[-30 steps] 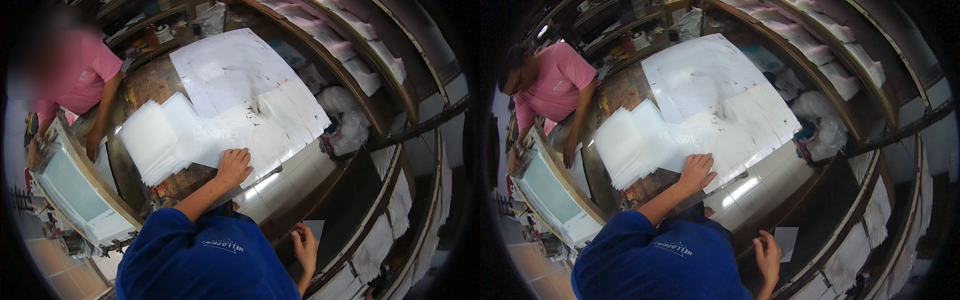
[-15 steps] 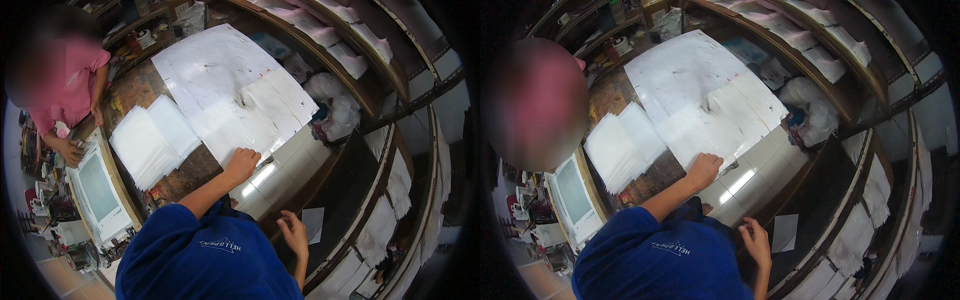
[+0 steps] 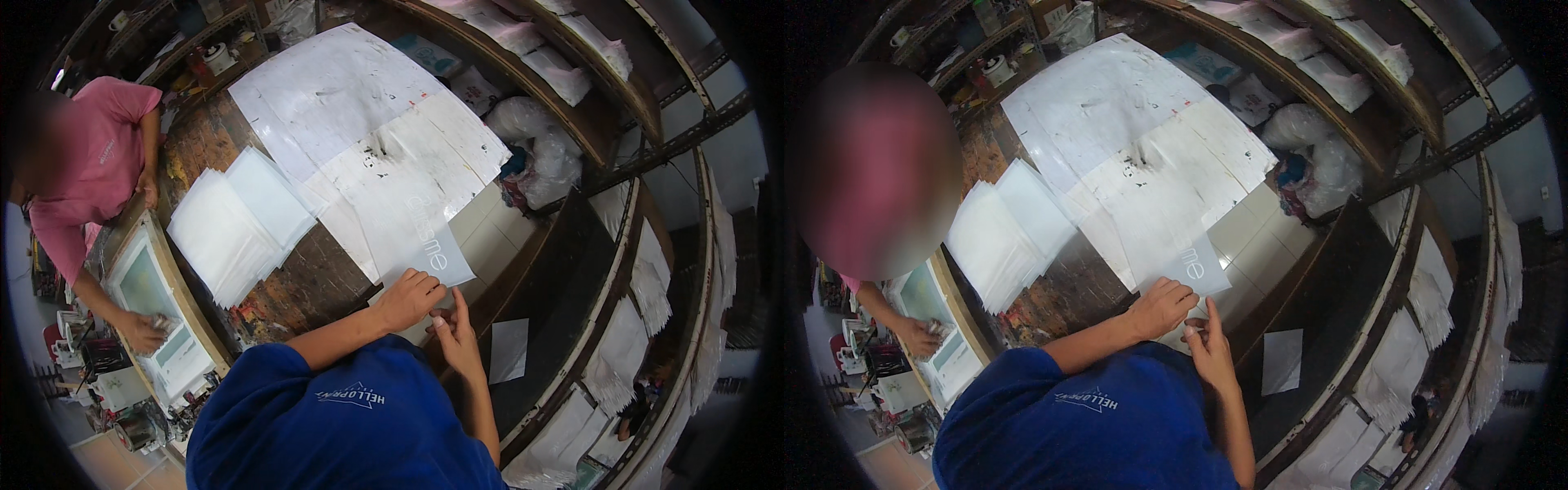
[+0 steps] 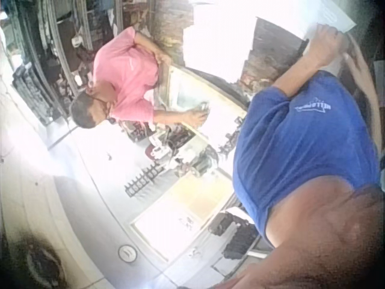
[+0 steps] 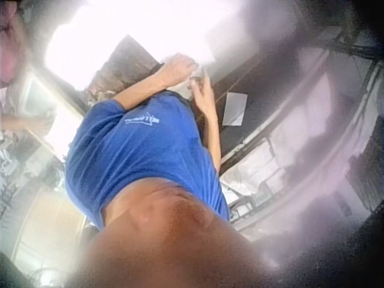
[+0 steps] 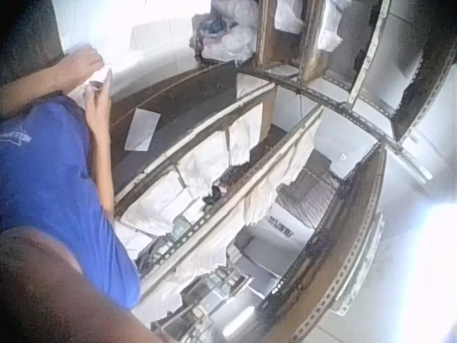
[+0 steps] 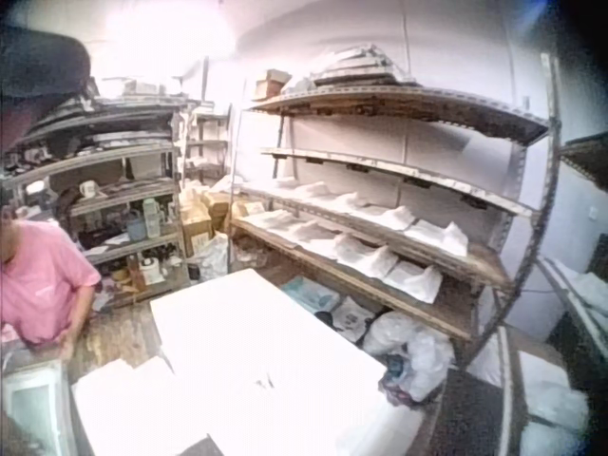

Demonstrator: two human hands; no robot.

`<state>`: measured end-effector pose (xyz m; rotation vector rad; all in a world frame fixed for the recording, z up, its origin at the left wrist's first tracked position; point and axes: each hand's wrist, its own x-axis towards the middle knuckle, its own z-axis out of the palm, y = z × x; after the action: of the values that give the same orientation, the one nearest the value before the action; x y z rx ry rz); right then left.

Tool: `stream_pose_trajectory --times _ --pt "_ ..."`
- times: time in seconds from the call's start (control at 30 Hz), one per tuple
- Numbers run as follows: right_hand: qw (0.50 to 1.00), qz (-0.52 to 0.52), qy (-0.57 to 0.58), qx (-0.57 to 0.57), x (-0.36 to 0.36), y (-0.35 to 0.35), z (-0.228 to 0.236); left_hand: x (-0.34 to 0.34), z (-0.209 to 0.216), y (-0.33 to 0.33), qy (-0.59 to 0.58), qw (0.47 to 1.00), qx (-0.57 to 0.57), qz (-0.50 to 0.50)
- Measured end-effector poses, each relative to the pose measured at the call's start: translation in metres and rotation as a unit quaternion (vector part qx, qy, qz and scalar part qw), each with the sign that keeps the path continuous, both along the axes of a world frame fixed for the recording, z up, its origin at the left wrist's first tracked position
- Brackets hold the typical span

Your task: The person repeatedly picks up white foam sheets and plastic-wrapped packages from a table and places them onto nearby metal shelves. The person handles the items one at a time, stacking them in rows on the shelves.

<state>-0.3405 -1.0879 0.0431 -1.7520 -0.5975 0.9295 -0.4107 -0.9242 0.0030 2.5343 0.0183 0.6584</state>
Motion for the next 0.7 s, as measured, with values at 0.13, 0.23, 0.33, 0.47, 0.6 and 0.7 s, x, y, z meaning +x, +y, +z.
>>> stream_pose_trajectory --times 0.13,0.23,0.33,0.47,0.6,0.7 --pt "0.998 0.020 -0.066 -0.007 0.005 0.013 0.000 -0.004 0.001 -0.008 0.013 0.999 -0.032 -0.012" --pt "0.998 0.020 -0.057 -0.013 0.006 0.014 -0.003 -0.005 0.000 -0.009 -0.004 0.999 -0.037 -0.018" --pt "0.999 0.006 -0.040 -0.009 0.006 0.012 -0.007 -0.008 -0.001 -0.009 -0.013 0.999 -0.042 -0.025" --pt "0.998 -0.019 -0.048 0.022 0.005 0.003 -0.031 -0.009 0.007 -0.008 -0.021 0.997 -0.059 -0.050" --pt "0.999 -0.011 -0.035 -0.026 0.008 0.001 -0.022 -0.022 0.017 -0.004 -0.029 0.995 -0.083 -0.048" --pt "0.999 -0.041 0.000 -0.018 0.007 0.002 -0.016 -0.034 0.016 0.005 -0.046 0.995 -0.088 -0.015"
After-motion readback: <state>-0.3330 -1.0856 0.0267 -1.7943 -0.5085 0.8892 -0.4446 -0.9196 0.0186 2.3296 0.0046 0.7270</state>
